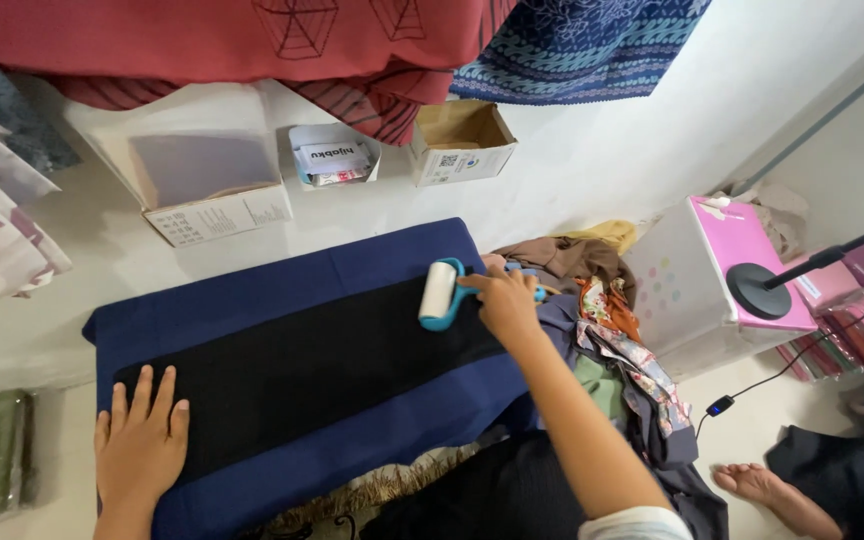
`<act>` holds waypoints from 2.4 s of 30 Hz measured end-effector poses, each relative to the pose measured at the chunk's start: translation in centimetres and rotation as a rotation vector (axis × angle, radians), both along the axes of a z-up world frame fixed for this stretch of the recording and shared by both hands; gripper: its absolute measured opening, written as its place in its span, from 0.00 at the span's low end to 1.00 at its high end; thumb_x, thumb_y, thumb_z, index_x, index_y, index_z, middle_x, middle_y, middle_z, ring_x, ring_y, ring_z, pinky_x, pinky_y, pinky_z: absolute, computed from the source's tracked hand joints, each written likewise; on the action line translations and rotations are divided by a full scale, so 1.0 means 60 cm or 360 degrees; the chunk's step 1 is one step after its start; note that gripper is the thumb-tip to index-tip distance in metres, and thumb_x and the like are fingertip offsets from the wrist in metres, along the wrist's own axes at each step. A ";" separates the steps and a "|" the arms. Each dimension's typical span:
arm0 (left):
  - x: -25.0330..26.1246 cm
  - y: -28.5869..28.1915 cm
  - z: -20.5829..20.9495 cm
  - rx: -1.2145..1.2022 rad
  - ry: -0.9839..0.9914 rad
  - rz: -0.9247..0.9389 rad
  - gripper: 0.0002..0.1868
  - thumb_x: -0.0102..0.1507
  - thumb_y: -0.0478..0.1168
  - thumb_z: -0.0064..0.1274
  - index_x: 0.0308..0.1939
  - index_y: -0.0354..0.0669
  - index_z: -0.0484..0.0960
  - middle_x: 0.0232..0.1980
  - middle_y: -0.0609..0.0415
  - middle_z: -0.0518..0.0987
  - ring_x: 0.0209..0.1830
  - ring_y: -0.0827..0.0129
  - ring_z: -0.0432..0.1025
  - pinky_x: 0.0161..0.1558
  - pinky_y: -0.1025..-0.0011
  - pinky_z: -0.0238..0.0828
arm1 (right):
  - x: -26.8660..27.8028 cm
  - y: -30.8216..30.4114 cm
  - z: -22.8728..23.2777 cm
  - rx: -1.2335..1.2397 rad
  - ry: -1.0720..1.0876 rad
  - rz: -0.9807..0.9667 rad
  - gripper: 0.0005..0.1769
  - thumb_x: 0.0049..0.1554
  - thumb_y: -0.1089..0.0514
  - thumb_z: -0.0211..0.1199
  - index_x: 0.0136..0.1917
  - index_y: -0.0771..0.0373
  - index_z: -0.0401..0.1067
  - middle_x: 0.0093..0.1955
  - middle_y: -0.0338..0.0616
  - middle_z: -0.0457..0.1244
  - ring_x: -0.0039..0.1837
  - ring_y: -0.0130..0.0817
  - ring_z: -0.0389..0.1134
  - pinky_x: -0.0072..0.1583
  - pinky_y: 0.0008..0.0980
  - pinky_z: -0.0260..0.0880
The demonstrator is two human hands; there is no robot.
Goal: The person cleans a black garment using a lint roller and then places the garment into a plastic bag.
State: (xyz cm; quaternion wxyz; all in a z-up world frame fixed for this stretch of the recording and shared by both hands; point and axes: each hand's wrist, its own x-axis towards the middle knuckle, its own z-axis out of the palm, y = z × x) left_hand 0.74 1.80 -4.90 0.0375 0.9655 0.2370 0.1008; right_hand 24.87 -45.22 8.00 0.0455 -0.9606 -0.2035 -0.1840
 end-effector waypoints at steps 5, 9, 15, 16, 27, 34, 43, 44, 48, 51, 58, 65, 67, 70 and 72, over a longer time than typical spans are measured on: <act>0.002 0.000 0.002 -0.0007 0.0035 0.0018 0.34 0.69 0.63 0.24 0.79 0.70 0.58 0.83 0.64 0.57 0.83 0.56 0.49 0.76 0.53 0.46 | -0.015 -0.095 0.017 -0.0151 0.0142 -0.0199 0.28 0.51 0.63 0.65 0.61 0.36 0.79 0.52 0.37 0.64 0.53 0.45 0.63 0.62 0.48 0.56; 0.003 0.000 0.005 -0.0036 0.0046 0.0014 0.34 0.69 0.63 0.24 0.79 0.68 0.59 0.83 0.63 0.57 0.83 0.54 0.50 0.75 0.53 0.46 | -0.019 -0.195 0.012 -0.0193 0.0099 -0.0193 0.27 0.51 0.63 0.62 0.57 0.31 0.80 0.52 0.35 0.63 0.55 0.42 0.60 0.60 0.48 0.51; 0.004 -0.001 0.001 -0.0005 0.0045 0.0047 0.34 0.69 0.63 0.24 0.79 0.70 0.58 0.83 0.64 0.58 0.83 0.56 0.51 0.76 0.54 0.46 | -0.078 -0.129 0.093 0.0255 -0.0010 0.0264 0.28 0.43 0.71 0.64 0.55 0.50 0.83 0.54 0.44 0.68 0.53 0.45 0.67 0.57 0.45 0.66; 0.003 0.000 0.000 0.0006 0.0054 0.0051 0.34 0.69 0.63 0.24 0.79 0.70 0.58 0.83 0.64 0.58 0.83 0.56 0.51 0.76 0.54 0.46 | -0.090 -0.097 0.084 0.0267 -0.0001 0.0267 0.28 0.43 0.71 0.64 0.55 0.50 0.83 0.54 0.44 0.68 0.53 0.45 0.67 0.57 0.45 0.66; -0.001 -0.006 0.012 -0.0042 0.0027 0.0034 0.33 0.69 0.63 0.24 0.78 0.68 0.59 0.83 0.63 0.57 0.83 0.56 0.49 0.76 0.53 0.45 | -0.091 -0.150 0.015 0.0055 0.0313 0.0104 0.29 0.52 0.68 0.63 0.57 0.34 0.82 0.51 0.31 0.65 0.47 0.35 0.59 0.62 0.42 0.53; -0.002 -0.003 -0.013 0.0099 -0.0074 0.0042 0.33 0.69 0.64 0.27 0.78 0.69 0.62 0.83 0.64 0.61 0.82 0.54 0.55 0.75 0.54 0.52 | -0.097 -0.215 0.057 0.0084 0.0248 0.0071 0.29 0.46 0.67 0.64 0.54 0.36 0.83 0.43 0.33 0.61 0.48 0.39 0.57 0.57 0.42 0.49; 0.010 0.005 -0.026 0.0187 -0.0149 0.0070 0.34 0.67 0.64 0.28 0.78 0.74 0.59 0.82 0.69 0.61 0.81 0.58 0.57 0.76 0.55 0.54 | -0.041 -0.018 0.331 0.1052 -0.0174 0.0184 0.20 0.61 0.59 0.63 0.67 0.56 0.75 0.39 0.45 0.64 0.39 0.37 0.62 0.43 0.35 0.64; 0.009 0.005 -0.023 0.0143 -0.0126 0.0051 0.34 0.66 0.65 0.28 0.78 0.74 0.59 0.82 0.68 0.61 0.82 0.57 0.56 0.75 0.55 0.53 | -0.016 -0.001 0.339 0.0872 -0.0322 0.0154 0.20 0.60 0.58 0.63 0.66 0.54 0.77 0.38 0.47 0.64 0.38 0.41 0.63 0.43 0.39 0.65; 0.009 0.000 -0.008 0.0039 0.0026 0.0076 0.34 0.67 0.66 0.24 0.78 0.74 0.57 0.82 0.68 0.57 0.83 0.59 0.50 0.76 0.56 0.48 | 0.068 0.069 0.336 0.0409 -0.0413 -0.0250 0.17 0.58 0.55 0.63 0.60 0.48 0.80 0.44 0.53 0.68 0.39 0.54 0.70 0.43 0.49 0.72; 0.005 -0.007 0.006 -0.0022 0.0030 0.0079 0.34 0.67 0.66 0.24 0.77 0.75 0.57 0.82 0.70 0.56 0.83 0.60 0.49 0.77 0.57 0.46 | 0.096 0.098 0.335 0.0255 -0.0339 -0.0296 0.20 0.54 0.56 0.64 0.60 0.52 0.79 0.46 0.54 0.69 0.44 0.56 0.71 0.45 0.49 0.71; 0.000 -0.008 0.009 -0.0069 -0.0085 0.0009 0.34 0.68 0.63 0.27 0.78 0.70 0.59 0.82 0.66 0.57 0.83 0.57 0.49 0.76 0.54 0.46 | -0.023 0.100 0.313 0.0592 -0.1075 0.0300 0.16 0.53 0.64 0.69 0.56 0.61 0.79 0.49 0.43 0.68 0.53 0.45 0.69 0.59 0.41 0.64; -0.010 -0.043 0.048 0.0011 -0.0440 0.0049 0.31 0.69 0.58 0.37 0.73 0.52 0.71 0.79 0.52 0.65 0.79 0.54 0.57 0.75 0.55 0.49 | -0.108 0.077 0.045 0.0694 -0.0361 0.0444 0.16 0.60 0.60 0.57 0.61 0.64 0.71 0.62 0.51 0.65 0.58 0.51 0.65 0.58 0.44 0.64; -0.020 -0.043 0.039 0.0154 -0.0687 0.0085 0.28 0.70 0.55 0.44 0.69 0.45 0.78 0.76 0.45 0.72 0.75 0.50 0.66 0.74 0.53 0.55 | -0.071 0.047 -0.047 0.0410 -0.0271 0.0313 0.26 0.64 0.50 0.56 0.72 0.59 0.67 0.73 0.53 0.60 0.70 0.54 0.62 0.65 0.49 0.61; -0.025 -0.027 0.014 0.0652 -0.1036 0.0439 0.19 0.74 0.62 0.43 0.59 0.69 0.86 0.51 0.67 0.83 0.49 0.72 0.77 0.54 0.69 0.67 | -0.048 0.024 -0.074 0.0053 0.0053 0.0090 0.31 0.67 0.42 0.51 0.81 0.48 0.57 0.82 0.50 0.53 0.81 0.60 0.50 0.73 0.75 0.46; -0.029 -0.026 0.007 0.0716 -0.0930 0.0559 0.21 0.65 0.68 0.53 0.49 0.65 0.86 0.39 0.63 0.81 0.37 0.65 0.76 0.42 0.66 0.70 | -0.042 0.024 -0.065 -0.0132 0.0476 -0.0096 0.35 0.69 0.33 0.37 0.85 0.43 0.46 0.86 0.42 0.44 0.86 0.51 0.38 0.77 0.73 0.31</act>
